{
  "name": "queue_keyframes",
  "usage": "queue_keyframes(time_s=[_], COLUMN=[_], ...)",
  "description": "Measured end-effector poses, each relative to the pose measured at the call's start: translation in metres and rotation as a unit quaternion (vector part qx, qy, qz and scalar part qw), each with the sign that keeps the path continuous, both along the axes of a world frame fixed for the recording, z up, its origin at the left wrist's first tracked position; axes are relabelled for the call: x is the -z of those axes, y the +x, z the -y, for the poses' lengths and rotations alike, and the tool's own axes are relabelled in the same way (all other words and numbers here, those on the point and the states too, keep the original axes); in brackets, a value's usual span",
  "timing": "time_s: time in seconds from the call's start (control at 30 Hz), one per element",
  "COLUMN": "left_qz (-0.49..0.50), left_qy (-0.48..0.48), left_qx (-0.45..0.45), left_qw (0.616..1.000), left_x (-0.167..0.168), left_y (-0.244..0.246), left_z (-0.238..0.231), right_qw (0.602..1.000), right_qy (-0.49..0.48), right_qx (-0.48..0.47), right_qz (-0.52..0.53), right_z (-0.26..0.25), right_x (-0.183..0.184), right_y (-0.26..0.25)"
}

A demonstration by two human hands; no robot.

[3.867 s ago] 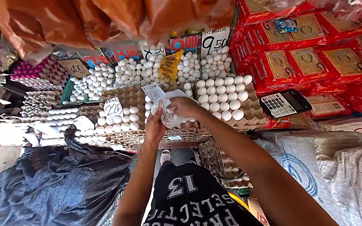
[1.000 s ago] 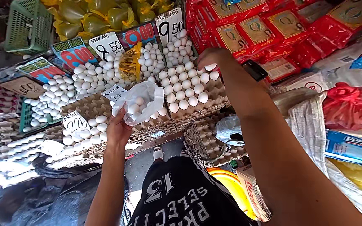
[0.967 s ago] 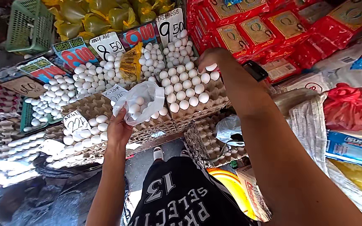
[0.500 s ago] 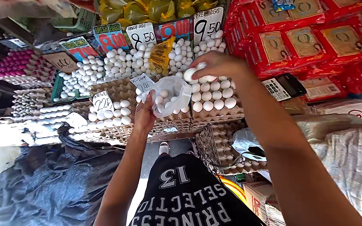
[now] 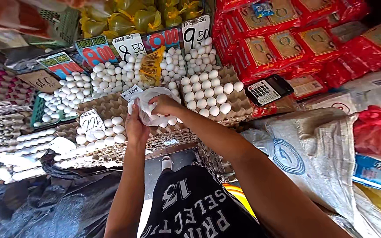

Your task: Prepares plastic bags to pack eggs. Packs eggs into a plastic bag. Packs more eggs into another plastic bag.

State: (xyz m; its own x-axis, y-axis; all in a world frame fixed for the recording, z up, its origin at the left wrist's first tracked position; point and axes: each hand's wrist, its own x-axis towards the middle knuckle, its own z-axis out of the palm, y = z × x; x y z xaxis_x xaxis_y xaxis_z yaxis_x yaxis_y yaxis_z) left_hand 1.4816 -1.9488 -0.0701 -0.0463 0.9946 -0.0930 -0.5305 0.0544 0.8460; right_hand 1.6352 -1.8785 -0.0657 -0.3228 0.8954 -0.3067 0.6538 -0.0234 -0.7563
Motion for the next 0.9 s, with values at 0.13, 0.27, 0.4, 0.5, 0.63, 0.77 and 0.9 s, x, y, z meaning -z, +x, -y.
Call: queue_keyframes(time_s=[0.13,0.27,0.4,0.5,0.63,0.77,0.9], left_qz=[0.031,0.041,0.051,0.061,0.063,0.057,0.061], left_qy=[0.001,-0.010,-0.023,-0.024,-0.027,-0.028,-0.024], left_qx=[-0.010,-0.018,-0.028,-0.027,-0.027,-0.022,-0.003], left_qw=[0.999,0.999,0.998,0.997,0.997,0.998,0.998], left_x=[-0.005,-0.004,-0.006,-0.006,-0.006,-0.007,-0.010], left_y=[-0.004,-0.008,-0.004,-0.005,-0.007,-0.004,-0.003], left_z=[-0.006,-0.007,-0.007,-0.009,-0.010,-0.012,-0.010], right_qw=[0.993,0.987,0.979,0.978,0.942,0.897,0.871], right_qy=[0.052,0.060,0.122,0.198,0.194,0.134,0.180], right_qx=[-0.065,-0.078,-0.095,-0.018,0.227,0.328,0.364], right_qz=[0.080,0.128,0.132,0.069,0.155,0.263,0.278], right_z=[-0.017,-0.017,0.000,0.032,0.082,0.105,0.104], right_x=[-0.001,-0.011,-0.042,-0.076,-0.054,0.029,0.071], right_y=[0.007,0.014,0.027,0.068,0.160,0.203,0.203])
